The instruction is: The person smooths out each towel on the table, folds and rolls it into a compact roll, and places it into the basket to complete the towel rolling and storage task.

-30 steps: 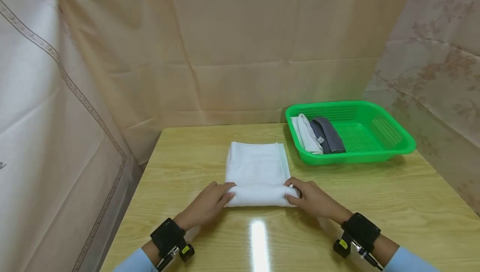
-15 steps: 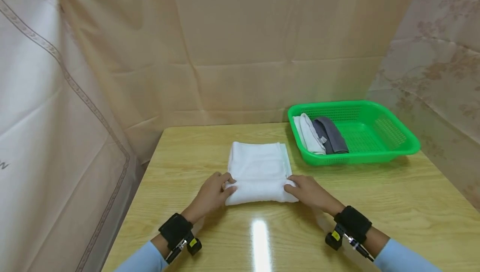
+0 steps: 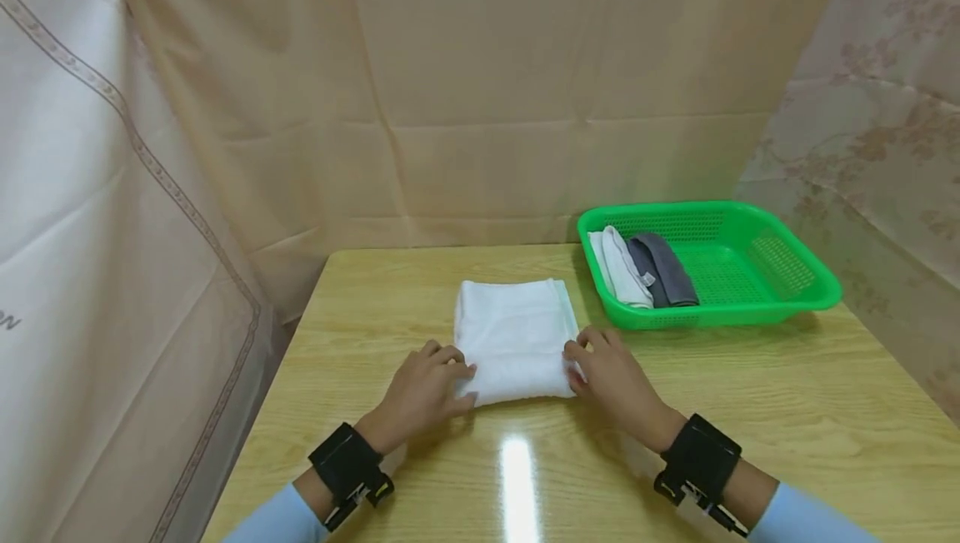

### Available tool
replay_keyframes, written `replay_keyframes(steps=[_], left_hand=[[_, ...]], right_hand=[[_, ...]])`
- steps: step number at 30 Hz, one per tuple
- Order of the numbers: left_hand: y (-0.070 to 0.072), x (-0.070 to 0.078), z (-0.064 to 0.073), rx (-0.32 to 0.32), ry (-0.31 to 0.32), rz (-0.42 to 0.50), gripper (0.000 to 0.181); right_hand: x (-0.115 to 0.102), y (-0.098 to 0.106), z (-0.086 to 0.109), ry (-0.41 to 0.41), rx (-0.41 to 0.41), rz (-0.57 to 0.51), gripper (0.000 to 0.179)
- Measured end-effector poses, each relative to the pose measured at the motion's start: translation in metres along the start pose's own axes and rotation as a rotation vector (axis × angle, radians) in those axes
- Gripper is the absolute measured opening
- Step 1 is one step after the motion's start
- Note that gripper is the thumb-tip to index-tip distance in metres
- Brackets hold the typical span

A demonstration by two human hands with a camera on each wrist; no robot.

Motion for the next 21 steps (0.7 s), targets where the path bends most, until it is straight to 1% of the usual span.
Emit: replay_keyframes(steps=[1,2,4,5,6,7,9,11,13,16,19,21], left_hand=[[0.0,0.001,0.0,-0.024,-0.002,-0.017,0.036],[-0.001,0.001,0.001,-0.046,-0.004,-0.037,0.045],[-0.002,0.003,0.001,-0.08,-0.009,-0.076,0.057],[-0.003,0.003,0.002,-0.084,-0.016,-0.097,0.06],[-0.003,0.004,0.002,-0.08,-0.025,-0.114,0.062],[-0.003,0.004,0.004,-0.073,-0.033,-0.131,0.062],[-0.003,0.004,0.006,-0.051,-0.042,-0.148,0.061],[-0.003,0.005,0.006,-0.022,-0.058,-0.146,0.057],[-0.003,0.004,0.006,-0.007,-0.06,-0.119,0.053],[-0.004,0.002,0.005,-0.008,-0.05,-0.051,0.048],[-0.007,-0.002,0.005,-0.034,-0.026,0.008,0.045],[-0.008,-0.004,0.005,-0.058,-0.007,0.045,0.042]], right_hand=[[-0.005,0.001,0.001,0.043,0.021,0.034,0.025],[-0.009,0.001,0.002,0.073,0.022,0.047,0.028],[-0.014,-0.001,0.004,0.104,-0.001,0.043,0.025],[-0.015,-0.002,0.005,0.105,-0.025,0.036,0.023],[-0.016,-0.004,0.005,0.105,-0.058,0.032,0.022],[-0.017,-0.005,0.006,0.109,-0.093,0.03,0.025],[-0.019,-0.007,0.007,0.129,-0.151,0.036,0.041],[-0.018,-0.009,0.007,0.134,-0.195,0.02,0.05],[-0.015,-0.011,0.006,0.14,-0.209,-0.002,0.044],[-0.006,-0.013,0.0,0.118,-0.201,-0.065,0.029],[0.002,-0.014,-0.005,0.089,-0.21,-0.164,0.018],[0.007,-0.017,-0.007,0.054,-0.245,-0.241,0.015]])
Point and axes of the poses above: each hand's wrist, its own z-axis away from the middle knuckle, its own y-axis out of the back of the hand, x = y × z, the point moved 7 cm from there along -z, towards the middle knuckle, and after that the axes turned 2 degrees about -y, right-handed, at the moved point
